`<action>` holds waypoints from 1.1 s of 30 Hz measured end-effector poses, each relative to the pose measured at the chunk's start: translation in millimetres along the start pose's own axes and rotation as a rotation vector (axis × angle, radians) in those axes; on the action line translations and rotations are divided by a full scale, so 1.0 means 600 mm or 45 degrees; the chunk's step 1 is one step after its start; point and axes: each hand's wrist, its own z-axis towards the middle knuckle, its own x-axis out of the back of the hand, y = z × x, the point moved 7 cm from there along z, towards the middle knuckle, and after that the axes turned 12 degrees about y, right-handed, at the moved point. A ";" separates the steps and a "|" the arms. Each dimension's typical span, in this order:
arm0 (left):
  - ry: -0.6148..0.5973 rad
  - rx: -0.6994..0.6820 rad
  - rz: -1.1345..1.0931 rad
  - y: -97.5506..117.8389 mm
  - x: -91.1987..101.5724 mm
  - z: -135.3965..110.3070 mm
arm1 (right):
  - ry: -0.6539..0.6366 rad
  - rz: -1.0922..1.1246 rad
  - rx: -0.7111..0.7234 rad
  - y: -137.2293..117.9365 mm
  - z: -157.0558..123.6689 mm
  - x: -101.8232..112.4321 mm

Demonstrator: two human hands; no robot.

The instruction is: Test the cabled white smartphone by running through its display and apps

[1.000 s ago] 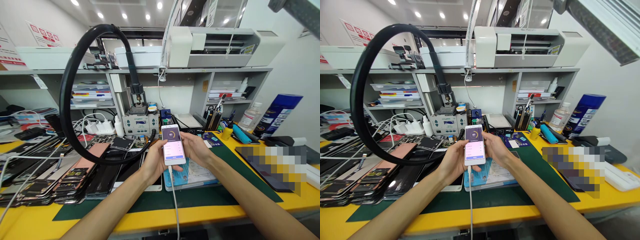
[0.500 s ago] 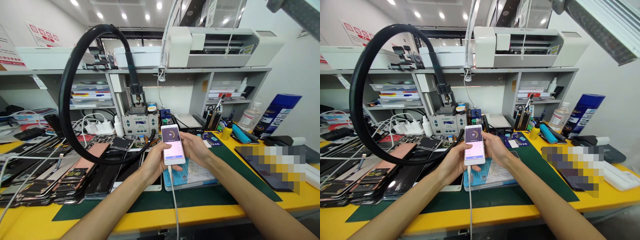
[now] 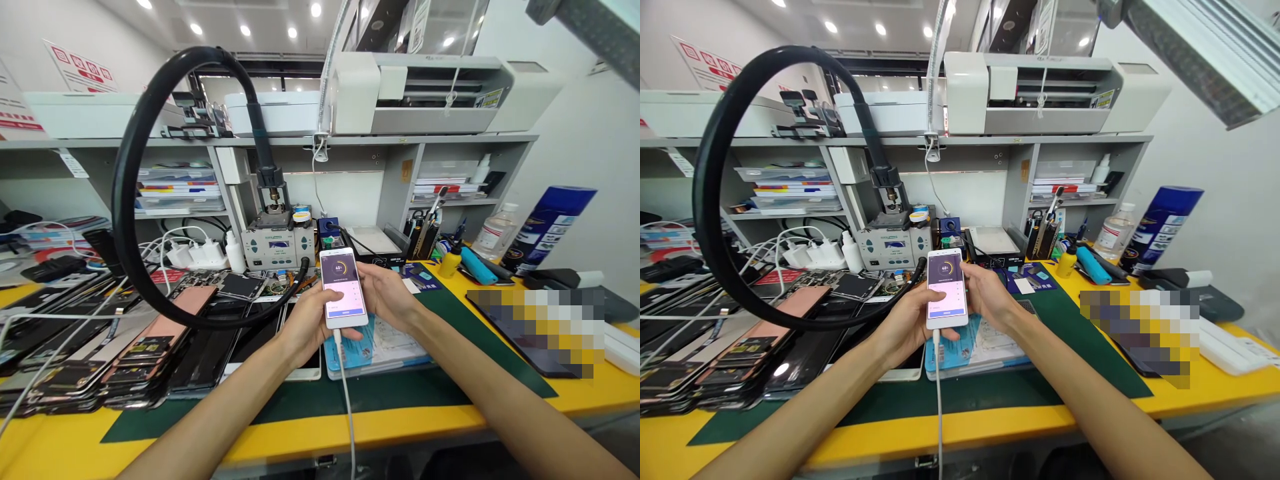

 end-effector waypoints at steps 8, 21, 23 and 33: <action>-0.049 0.063 -0.121 0.003 -0.006 -0.006 | 0.012 -0.025 0.013 -0.001 -0.001 0.000; -0.104 0.048 -0.193 0.007 -0.009 -0.005 | 0.024 -0.044 0.023 -0.003 -0.002 -0.001; -0.103 0.053 -0.193 0.007 -0.009 -0.006 | 0.030 -0.046 0.025 -0.003 -0.002 0.000; -0.087 0.052 -0.184 0.010 -0.011 -0.009 | -0.011 -0.021 0.040 0.006 0.006 0.009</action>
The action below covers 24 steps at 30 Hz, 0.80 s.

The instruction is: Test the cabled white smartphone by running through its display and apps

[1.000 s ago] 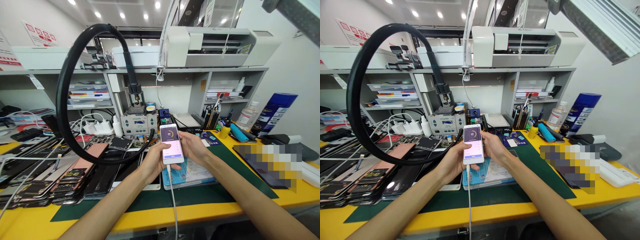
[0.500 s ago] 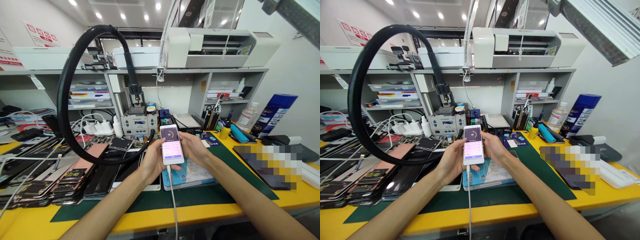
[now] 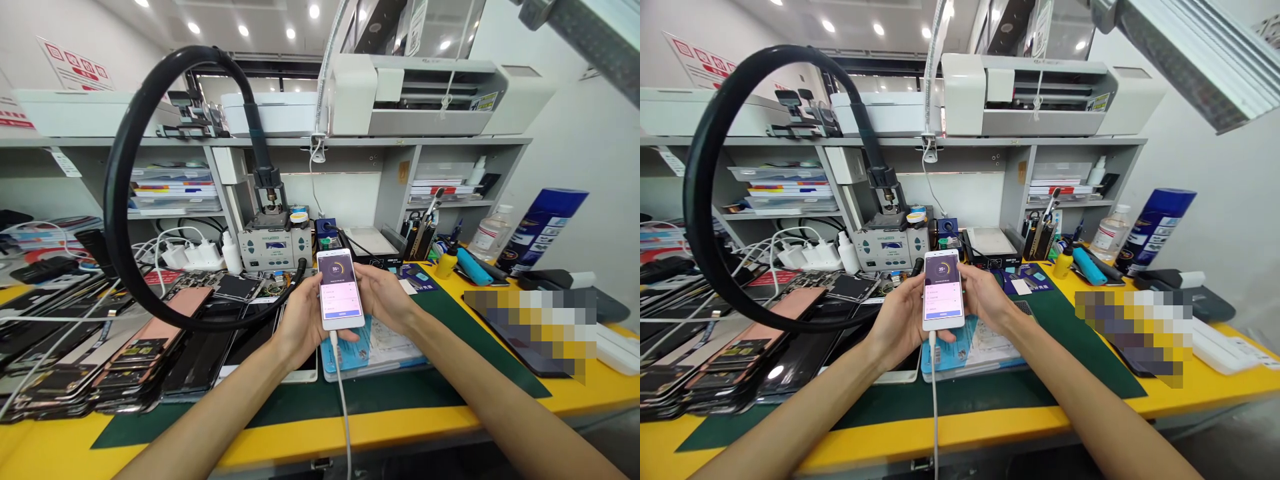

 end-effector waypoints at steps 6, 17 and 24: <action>-0.010 -0.009 0.013 0.001 -0.001 0.003 | 0.000 0.002 -0.015 0.000 0.001 -0.002; 0.002 0.003 -0.005 -0.003 0.002 0.001 | 0.008 0.008 -0.037 -0.002 -0.002 -0.006; -0.004 0.002 -0.006 -0.002 0.001 0.002 | 0.003 0.006 -0.037 0.000 -0.001 -0.004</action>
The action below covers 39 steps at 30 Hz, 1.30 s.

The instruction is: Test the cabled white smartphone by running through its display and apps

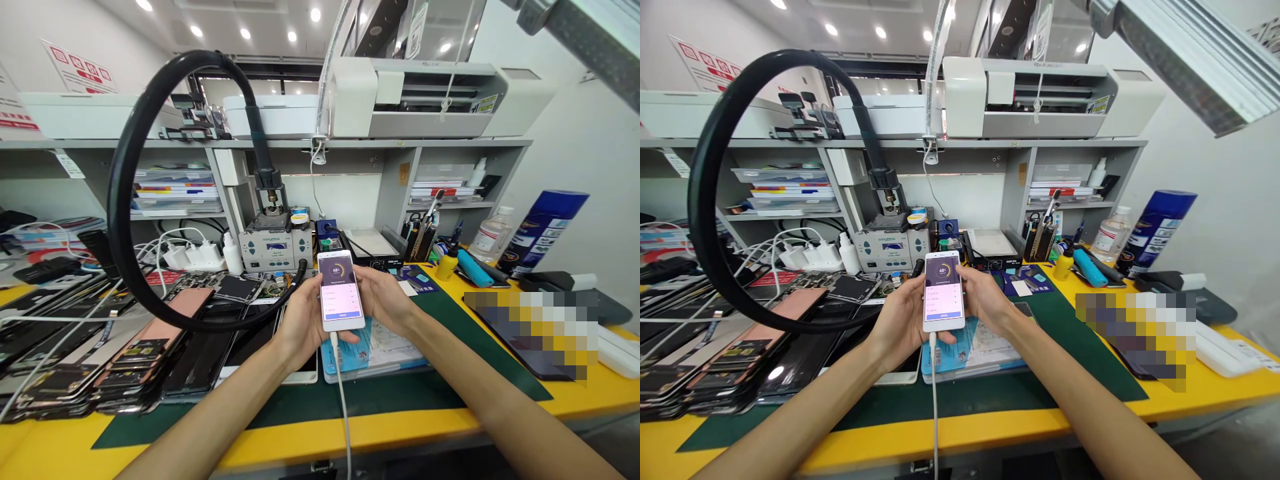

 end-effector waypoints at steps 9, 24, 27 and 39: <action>0.013 0.001 0.008 0.002 -0.002 -0.003 | 0.038 -0.018 0.019 -0.002 -0.005 0.003; 0.003 -0.010 -0.004 0.002 -0.003 -0.004 | 0.045 -0.019 0.010 -0.005 -0.006 0.000; 0.007 -0.019 -0.003 0.002 -0.003 -0.005 | 0.042 -0.006 0.002 -0.004 -0.006 -0.001; -0.036 -0.002 -0.013 0.000 -0.001 -0.002 | 0.043 -0.034 0.018 -0.005 -0.008 -0.001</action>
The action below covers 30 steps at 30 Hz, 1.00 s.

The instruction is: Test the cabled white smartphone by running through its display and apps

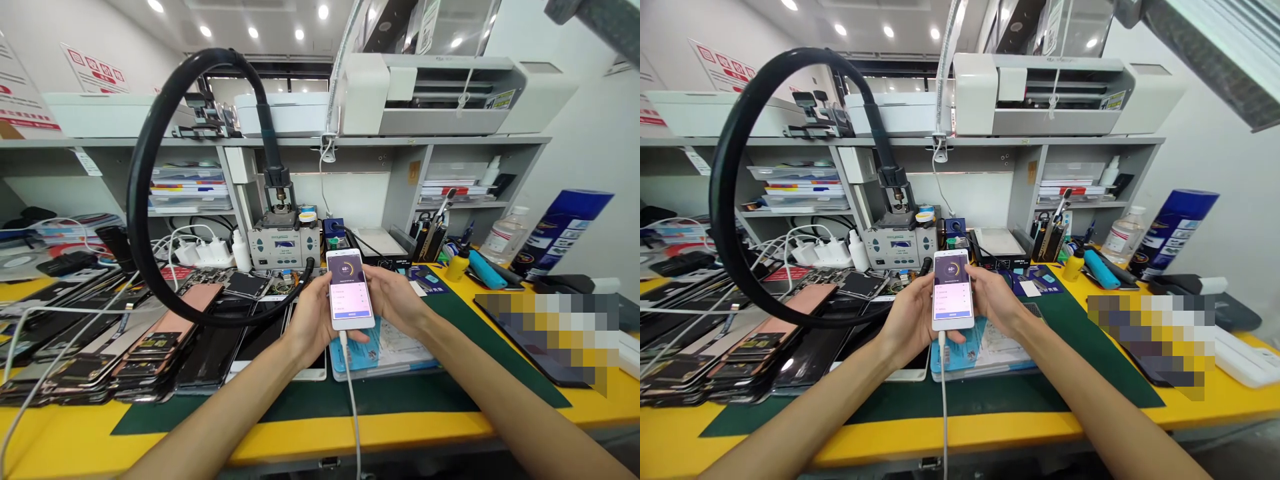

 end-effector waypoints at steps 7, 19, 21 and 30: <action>-0.007 0.008 -0.031 0.001 -0.001 0.002 | 0.013 0.004 -0.002 0.003 0.002 0.002; -0.015 0.007 -0.041 0.002 -0.002 0.000 | -0.011 0.021 0.029 0.004 0.004 0.008; -0.010 0.006 -0.044 0.002 -0.001 0.001 | -0.032 -0.027 0.045 0.004 0.004 0.008; -0.019 0.007 -0.022 0.002 -0.001 -0.002 | -0.128 -0.150 0.106 -0.006 -0.002 -0.004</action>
